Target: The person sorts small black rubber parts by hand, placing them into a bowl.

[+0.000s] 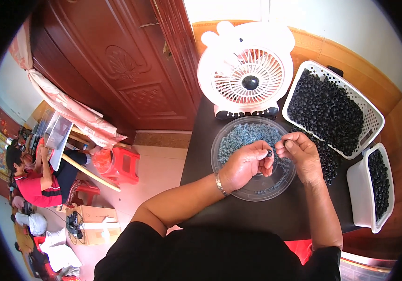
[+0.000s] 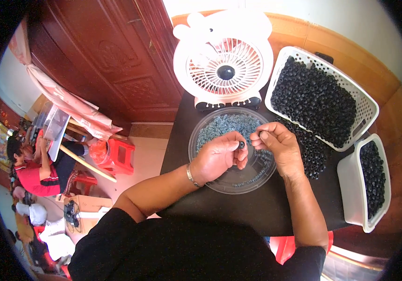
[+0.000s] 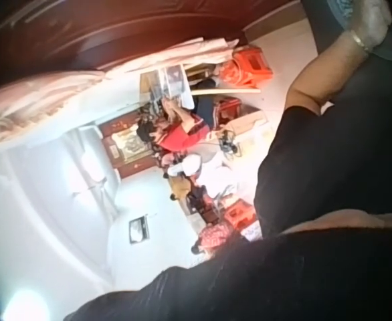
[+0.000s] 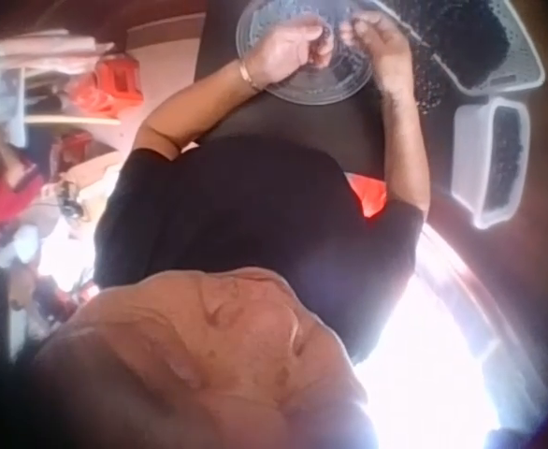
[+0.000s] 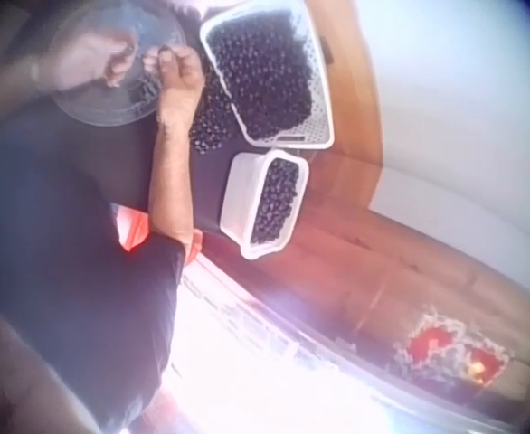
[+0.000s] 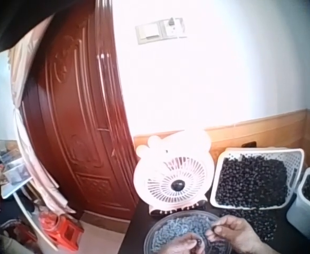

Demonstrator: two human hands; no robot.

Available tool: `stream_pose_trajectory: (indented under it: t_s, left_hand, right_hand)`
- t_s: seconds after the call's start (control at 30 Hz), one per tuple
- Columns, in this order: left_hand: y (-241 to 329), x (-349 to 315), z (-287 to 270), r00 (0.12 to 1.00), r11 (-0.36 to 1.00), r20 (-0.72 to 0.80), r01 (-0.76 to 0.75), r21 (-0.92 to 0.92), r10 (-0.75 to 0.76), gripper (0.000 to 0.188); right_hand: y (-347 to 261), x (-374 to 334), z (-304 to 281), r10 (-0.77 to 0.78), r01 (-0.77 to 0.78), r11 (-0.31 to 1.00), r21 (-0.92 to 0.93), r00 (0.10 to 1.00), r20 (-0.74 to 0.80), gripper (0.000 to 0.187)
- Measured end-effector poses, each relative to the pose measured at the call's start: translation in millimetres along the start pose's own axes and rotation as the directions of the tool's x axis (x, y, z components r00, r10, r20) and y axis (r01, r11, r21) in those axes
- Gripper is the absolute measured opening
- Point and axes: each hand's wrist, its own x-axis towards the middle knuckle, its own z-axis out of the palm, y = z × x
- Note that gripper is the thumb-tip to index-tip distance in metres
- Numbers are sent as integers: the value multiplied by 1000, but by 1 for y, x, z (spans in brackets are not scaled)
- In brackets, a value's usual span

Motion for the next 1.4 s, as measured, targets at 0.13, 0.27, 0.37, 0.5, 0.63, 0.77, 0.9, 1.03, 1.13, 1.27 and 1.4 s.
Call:
stream_pose_trajectory:
  t_s: [0.13, 0.27, 0.37, 0.5, 0.63, 0.77, 0.9, 1.03, 1.13, 1.27, 1.4]
  left_hand:
    - [-4, 0, 1, 1000, 1000, 26, 0, 3, 0, 19]
    - [-3, 0, 0, 999, 1000, 43, -14, 3, 14, 18]
    - [-2, 0, 0, 998, 999, 48, -31, -6, 31, 19]
    - [-3, 1, -1, 999, 1000, 43, -20, 1, 20, 18]
    - [-5, 1, -2, 1000, 999, -21, -10, 47, 11, 17]
    - [-7, 2, -3, 1000, 999, -19, -4, 43, 4, 16]
    - [-8, 2, -3, 1000, 999, -28, -1, 52, 2, 16]
    - [-8, 1, -3, 999, 999, -34, 1, 54, 1, 16]
    - [-9, 1, -3, 999, 997, -46, 2, 75, 2, 17]
    - [-9, 1, -2, 998, 992, -61, -2, 130, 10, 17]
    - [-10, 1, 0, 996, 987, -84, 4, 162, 10, 17]
  right_hand:
    - [14, 0, 1, -76, 72, 992, 106, 996, 36, 14]
    - [11, -4, 8, -69, 62, 994, 87, 994, 81, 11]
    - [8, -6, 9, -59, 56, 997, 57, 996, 63, 11]
    - [6, -8, 7, -113, 115, 993, -22, 991, 70, 13]
    - [3, -11, 9, -123, 124, 992, -25, 991, 58, 12]
    - [2, -12, 7, -125, 129, 989, -67, 991, 49, 12]
    - [3, -11, 4, -124, 129, 988, -81, 990, 64, 13]
    - [0, -14, 8, -135, 143, 983, -118, 988, 77, 11]
    - [-2, -15, 11, -132, 142, 985, -99, 986, 103, 9]
    - [-2, -15, 14, -150, 164, 973, -161, 984, 92, 5]
    - [3, -14, 13, -207, 212, 933, -290, 977, 50, 2]
